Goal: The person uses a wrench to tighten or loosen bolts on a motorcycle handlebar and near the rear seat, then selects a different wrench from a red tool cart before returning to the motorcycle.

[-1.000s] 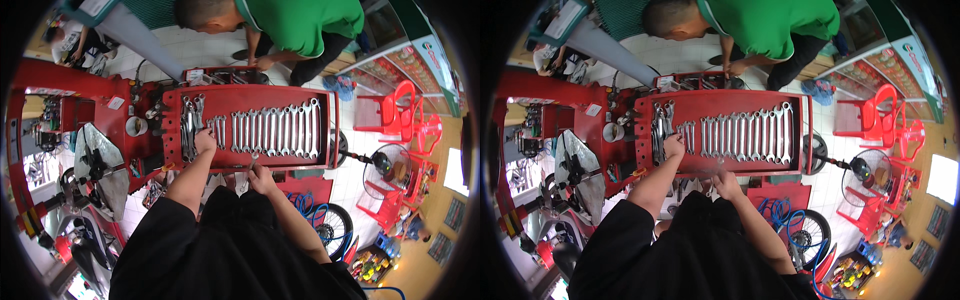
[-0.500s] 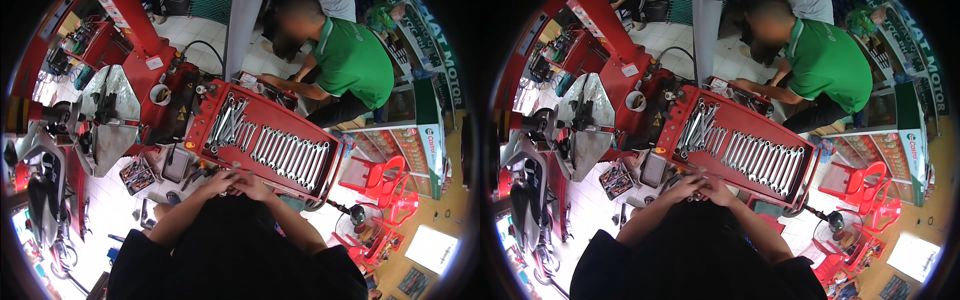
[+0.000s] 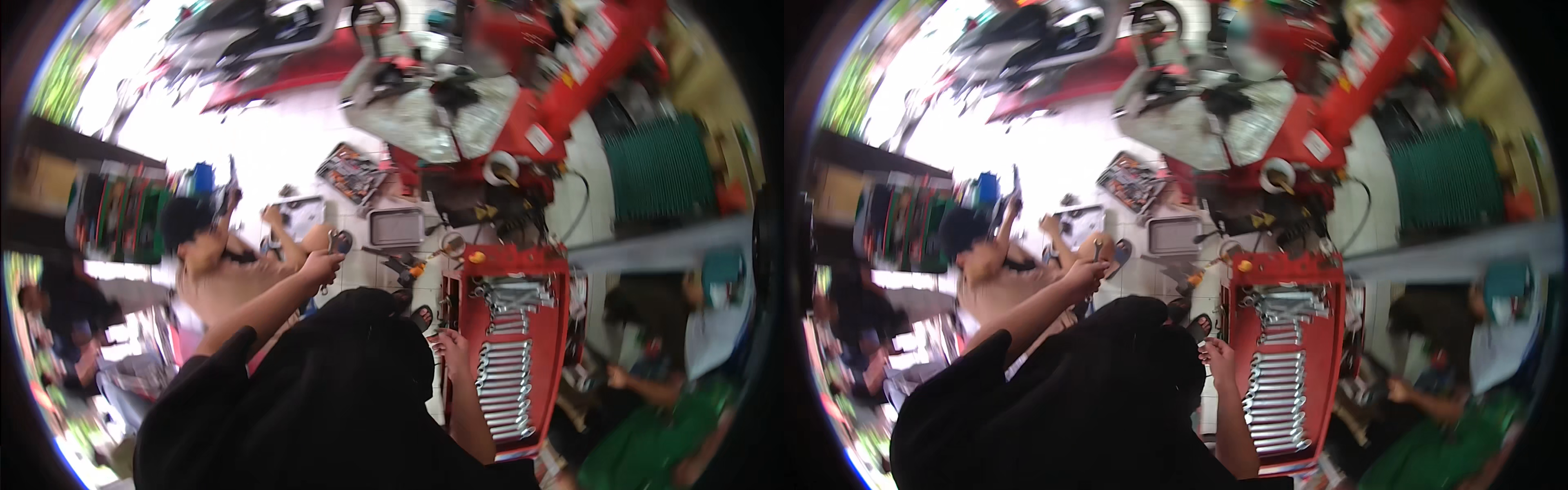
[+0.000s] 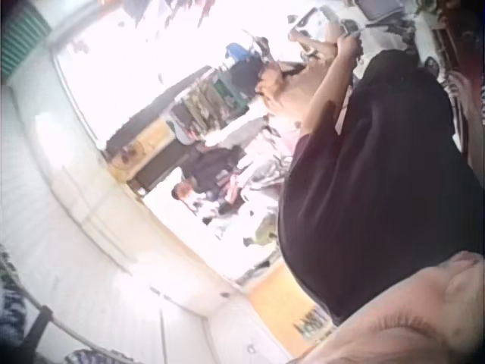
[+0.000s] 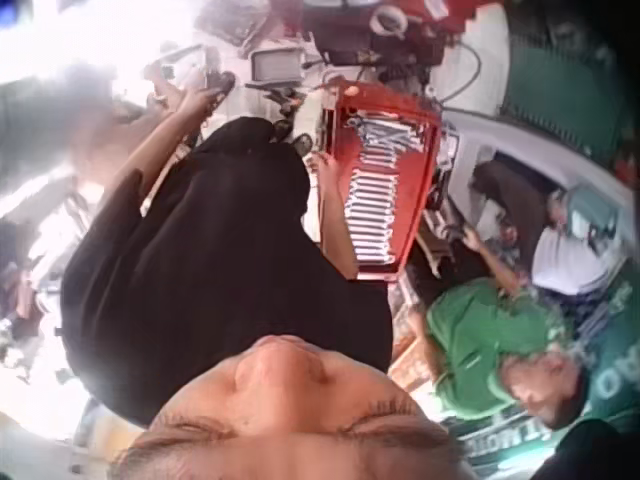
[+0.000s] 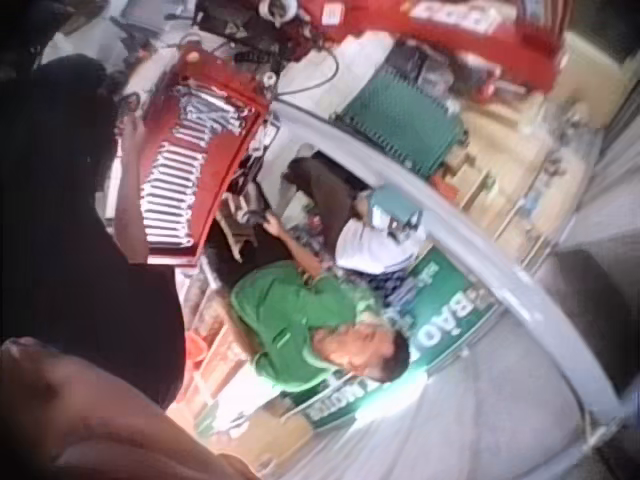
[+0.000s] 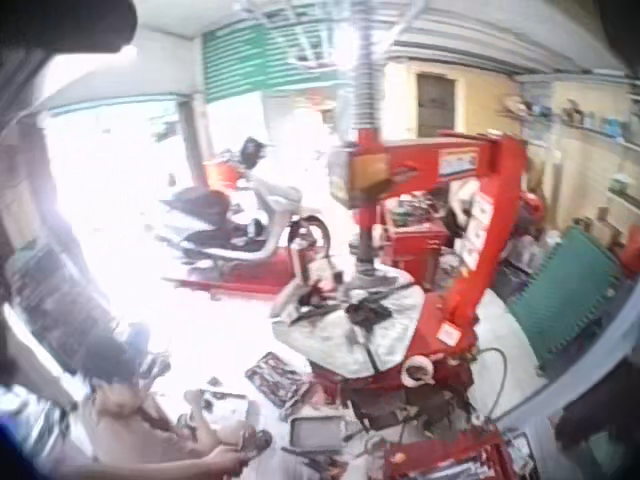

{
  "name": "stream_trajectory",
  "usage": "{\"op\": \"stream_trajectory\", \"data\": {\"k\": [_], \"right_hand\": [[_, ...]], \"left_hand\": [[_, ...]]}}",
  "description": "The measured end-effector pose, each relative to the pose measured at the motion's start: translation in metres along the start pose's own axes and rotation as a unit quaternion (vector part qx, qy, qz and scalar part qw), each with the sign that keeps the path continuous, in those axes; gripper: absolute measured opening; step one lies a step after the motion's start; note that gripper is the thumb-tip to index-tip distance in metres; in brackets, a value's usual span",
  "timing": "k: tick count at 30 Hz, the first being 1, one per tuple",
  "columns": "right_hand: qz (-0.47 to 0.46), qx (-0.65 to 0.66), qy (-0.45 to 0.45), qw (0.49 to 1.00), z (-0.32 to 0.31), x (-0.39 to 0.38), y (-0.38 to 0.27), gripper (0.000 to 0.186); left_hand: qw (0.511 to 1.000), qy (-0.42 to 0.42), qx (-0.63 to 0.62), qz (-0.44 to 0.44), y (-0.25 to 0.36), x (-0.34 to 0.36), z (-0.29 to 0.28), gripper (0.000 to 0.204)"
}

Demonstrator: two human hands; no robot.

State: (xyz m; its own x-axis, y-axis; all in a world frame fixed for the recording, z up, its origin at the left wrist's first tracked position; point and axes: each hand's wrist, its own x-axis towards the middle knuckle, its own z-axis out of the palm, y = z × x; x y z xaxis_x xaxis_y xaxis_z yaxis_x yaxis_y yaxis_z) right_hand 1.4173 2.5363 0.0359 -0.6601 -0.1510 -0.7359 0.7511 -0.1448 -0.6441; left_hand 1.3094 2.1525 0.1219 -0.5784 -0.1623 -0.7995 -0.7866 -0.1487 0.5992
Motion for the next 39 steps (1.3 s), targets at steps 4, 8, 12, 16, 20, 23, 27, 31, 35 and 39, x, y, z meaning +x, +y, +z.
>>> {"op": "stream_trajectory", "data": {"k": [4, 8, 12, 16, 20, 23, 27, 31, 35, 39], "right_hand": [[-0.050, -0.094, -0.142, 0.984, 0.069, 0.000, -0.049, 0.027], [-0.081, -0.139, -0.298, 0.941, 0.176, -0.011, -0.109, 0.030], [-0.056, -0.171, -0.321, 0.930, 0.214, 0.039, -0.111, 0.025], [0.036, -0.203, -0.261, 0.943, 0.234, 0.042, -0.127, 0.020], [0.073, -0.143, -0.134, 0.978, 0.238, 0.034, -0.134, 0.024], [0.079, -0.087, -0.075, 0.990, 0.232, 0.028, -0.140, 0.026], [0.073, -0.063, -0.055, 0.994, 0.230, 0.039, -0.141, 0.028], [0.083, -0.076, -0.087, 0.990, 0.225, 0.070, -0.141, 0.029], [0.059, -0.080, -0.089, 0.991, 0.237, 0.102, -0.154, 0.031], [0.021, -0.097, -0.068, 0.993, 0.260, 0.095, -0.190, 0.031]], "left_hand": [[0.969, -0.123, -0.215, 0.012, -0.011, -0.055, 0.001, 0.022], [0.935, -0.216, -0.265, 0.092, -0.018, -0.059, 0.018, 0.029], [0.927, -0.164, 0.039, 0.335, -0.013, -0.035, 0.011, 0.028], [0.940, -0.152, 0.073, 0.296, -0.002, -0.034, -0.040, 0.033], [0.977, -0.141, 0.042, 0.153, -0.024, 0.006, -0.110, 0.036], [0.994, -0.047, 0.027, 0.096, -0.025, 0.020, -0.146, 0.030], [0.996, -0.037, -0.077, 0.030, -0.011, 0.035, -0.170, 0.029], [0.982, -0.067, -0.167, 0.048, -0.001, 0.045, -0.172, 0.024], [0.975, -0.045, -0.215, 0.041, 0.059, 0.039, -0.190, 0.028], [0.955, -0.034, -0.274, 0.106, 0.126, 0.072, -0.209, 0.025]]}}
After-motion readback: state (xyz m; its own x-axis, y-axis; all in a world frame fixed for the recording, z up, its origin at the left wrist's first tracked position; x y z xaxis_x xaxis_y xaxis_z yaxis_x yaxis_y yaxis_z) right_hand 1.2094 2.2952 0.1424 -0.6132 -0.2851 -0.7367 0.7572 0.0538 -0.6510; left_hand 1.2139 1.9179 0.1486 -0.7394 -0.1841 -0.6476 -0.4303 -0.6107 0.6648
